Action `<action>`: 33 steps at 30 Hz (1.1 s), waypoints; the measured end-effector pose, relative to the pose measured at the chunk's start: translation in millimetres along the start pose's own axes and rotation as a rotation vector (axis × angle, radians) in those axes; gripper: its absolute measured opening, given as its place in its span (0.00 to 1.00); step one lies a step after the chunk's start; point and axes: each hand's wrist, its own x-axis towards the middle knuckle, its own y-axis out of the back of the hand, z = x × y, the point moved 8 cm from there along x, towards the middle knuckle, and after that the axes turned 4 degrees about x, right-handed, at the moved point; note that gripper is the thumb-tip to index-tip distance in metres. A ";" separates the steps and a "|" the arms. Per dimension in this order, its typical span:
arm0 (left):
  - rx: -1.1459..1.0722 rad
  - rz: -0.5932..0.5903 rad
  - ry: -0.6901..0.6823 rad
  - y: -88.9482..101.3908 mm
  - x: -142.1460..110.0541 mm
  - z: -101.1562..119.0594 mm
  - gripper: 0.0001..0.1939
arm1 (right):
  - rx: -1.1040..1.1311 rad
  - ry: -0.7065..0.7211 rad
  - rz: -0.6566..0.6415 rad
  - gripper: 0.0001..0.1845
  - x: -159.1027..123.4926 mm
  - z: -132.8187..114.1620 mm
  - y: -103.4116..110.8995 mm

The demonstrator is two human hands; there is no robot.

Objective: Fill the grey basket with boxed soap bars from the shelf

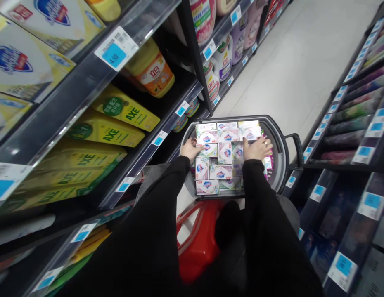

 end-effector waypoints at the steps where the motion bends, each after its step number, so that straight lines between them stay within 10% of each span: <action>1: 0.041 0.023 -0.009 -1.5 -7.4 2.3 0.56 | -0.015 -0.022 -0.093 0.32 -10.9 -1.9 -8.5; 6: 0.183 0.051 0.042 -15.5 -33.5 18.6 0.64 | -0.026 0.042 -0.562 0.20 -50.3 -22.1 -56.6; 16: 0.301 0.043 0.110 -16.1 -42.7 28.1 0.46 | -0.042 0.268 -0.490 0.14 -48.9 -32.2 -63.2; 33: 0.218 0.028 0.164 -15.4 -46.6 22.1 0.49 | -0.048 0.326 -0.435 0.17 -51.0 -38.0 -64.6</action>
